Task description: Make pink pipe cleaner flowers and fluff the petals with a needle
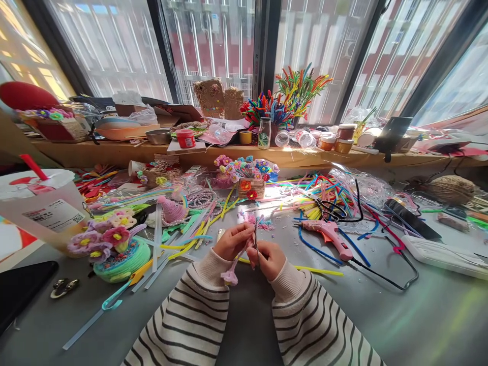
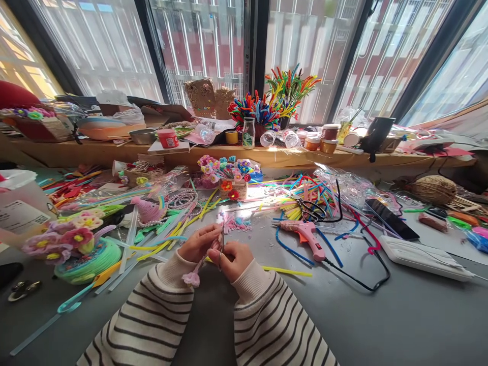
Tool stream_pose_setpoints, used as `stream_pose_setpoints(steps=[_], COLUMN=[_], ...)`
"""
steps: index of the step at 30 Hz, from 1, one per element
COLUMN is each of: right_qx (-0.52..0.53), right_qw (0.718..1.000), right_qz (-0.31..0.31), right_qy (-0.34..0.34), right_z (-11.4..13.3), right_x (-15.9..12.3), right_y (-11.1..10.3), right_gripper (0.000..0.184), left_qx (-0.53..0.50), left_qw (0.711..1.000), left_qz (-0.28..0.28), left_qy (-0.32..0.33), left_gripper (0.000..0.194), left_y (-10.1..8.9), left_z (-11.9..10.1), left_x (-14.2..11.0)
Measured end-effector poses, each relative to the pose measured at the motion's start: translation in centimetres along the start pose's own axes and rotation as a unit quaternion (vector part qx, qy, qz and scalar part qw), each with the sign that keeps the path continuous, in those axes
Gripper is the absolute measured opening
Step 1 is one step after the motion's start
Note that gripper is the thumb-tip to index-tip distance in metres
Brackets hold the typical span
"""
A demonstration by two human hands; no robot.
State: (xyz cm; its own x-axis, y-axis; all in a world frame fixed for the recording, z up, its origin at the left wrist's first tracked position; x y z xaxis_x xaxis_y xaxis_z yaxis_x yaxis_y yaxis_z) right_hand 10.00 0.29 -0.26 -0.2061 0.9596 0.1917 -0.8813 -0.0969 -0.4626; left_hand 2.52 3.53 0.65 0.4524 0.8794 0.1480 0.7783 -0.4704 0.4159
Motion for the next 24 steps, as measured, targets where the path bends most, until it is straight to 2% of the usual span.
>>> stream_pose_setpoints(steps=[7, 13, 24], right_qx=[-0.038, -0.03, -0.018], right_qw=[0.998, 0.999, 0.999], right_qz=[-0.053, -0.023, -0.031], right_qy=[-0.021, -0.022, -0.024], right_z=[0.12, 0.42, 0.29], right_x=[-0.17, -0.18, -0.21], right_y=[-0.24, -0.16, -0.29], right_gripper=[0.055, 0.055, 0.054], left_qx=[-0.011, -0.001, 0.008], left_qw=[1.0, 1.0, 1.0], left_qz=[0.013, 0.021, 0.027], left_qy=[0.013, -0.002, -0.003], left_gripper=[0.022, 0.022, 0.023], left_y=[-0.24, -0.14, -0.22], left_z=[-0.11, 0.08, 0.07], left_x=[0.13, 0.0, -0.1])
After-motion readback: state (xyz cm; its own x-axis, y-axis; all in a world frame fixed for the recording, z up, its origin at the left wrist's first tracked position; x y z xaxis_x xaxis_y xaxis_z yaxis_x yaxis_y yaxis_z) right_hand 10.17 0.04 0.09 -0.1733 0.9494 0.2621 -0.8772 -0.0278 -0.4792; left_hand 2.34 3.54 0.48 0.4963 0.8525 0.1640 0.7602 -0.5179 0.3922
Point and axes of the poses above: each hand's wrist, its own x-axis towards the middle knuckle, its own y-axis out of the palm, z = x × y, the point moved 5 cm from there along x, towards the middle knuckle, and after that the axes turned 9 degrees about y, right-handed, at the moved point
